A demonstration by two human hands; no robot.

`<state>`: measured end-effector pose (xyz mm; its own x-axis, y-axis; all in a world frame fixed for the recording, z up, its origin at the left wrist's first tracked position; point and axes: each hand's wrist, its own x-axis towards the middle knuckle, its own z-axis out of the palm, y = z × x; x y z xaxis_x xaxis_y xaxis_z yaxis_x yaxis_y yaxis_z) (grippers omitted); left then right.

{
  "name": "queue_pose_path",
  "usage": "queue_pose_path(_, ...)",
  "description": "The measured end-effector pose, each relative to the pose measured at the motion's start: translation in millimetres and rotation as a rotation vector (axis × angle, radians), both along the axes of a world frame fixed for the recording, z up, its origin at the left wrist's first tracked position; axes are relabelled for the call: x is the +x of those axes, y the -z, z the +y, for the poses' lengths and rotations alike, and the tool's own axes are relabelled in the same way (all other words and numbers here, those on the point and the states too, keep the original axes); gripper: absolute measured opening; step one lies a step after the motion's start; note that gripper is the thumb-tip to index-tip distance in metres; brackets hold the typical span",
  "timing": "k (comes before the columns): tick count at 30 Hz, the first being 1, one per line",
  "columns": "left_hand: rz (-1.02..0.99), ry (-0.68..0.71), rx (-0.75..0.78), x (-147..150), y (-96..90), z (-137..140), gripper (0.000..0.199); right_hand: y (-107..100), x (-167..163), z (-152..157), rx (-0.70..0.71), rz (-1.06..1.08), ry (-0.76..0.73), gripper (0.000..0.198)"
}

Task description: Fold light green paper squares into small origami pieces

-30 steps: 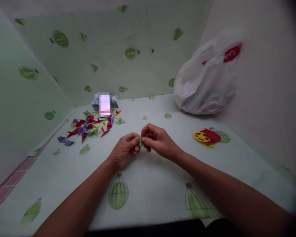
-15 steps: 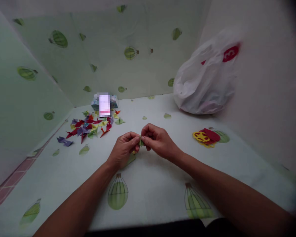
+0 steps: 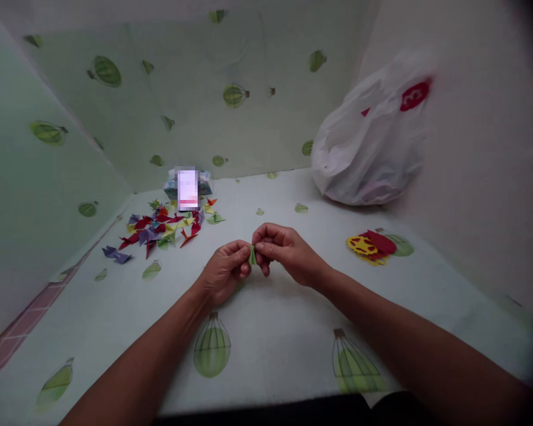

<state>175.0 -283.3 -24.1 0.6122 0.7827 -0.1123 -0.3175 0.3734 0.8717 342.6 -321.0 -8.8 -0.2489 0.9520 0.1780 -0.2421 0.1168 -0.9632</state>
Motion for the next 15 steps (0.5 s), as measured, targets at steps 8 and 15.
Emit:
queue_pose_path(8,-0.006,0.017,-0.027,-0.1,-1.2,-0.8,0.032,0.5,0.4,0.2,-0.029,0.038,-0.013,0.022)
queue_pose_path(15,-0.001,-0.002,-0.033,-0.1,0.3,-0.5,0.032,0.6,-0.2,0.6,-0.016,0.013,-0.007,0.023)
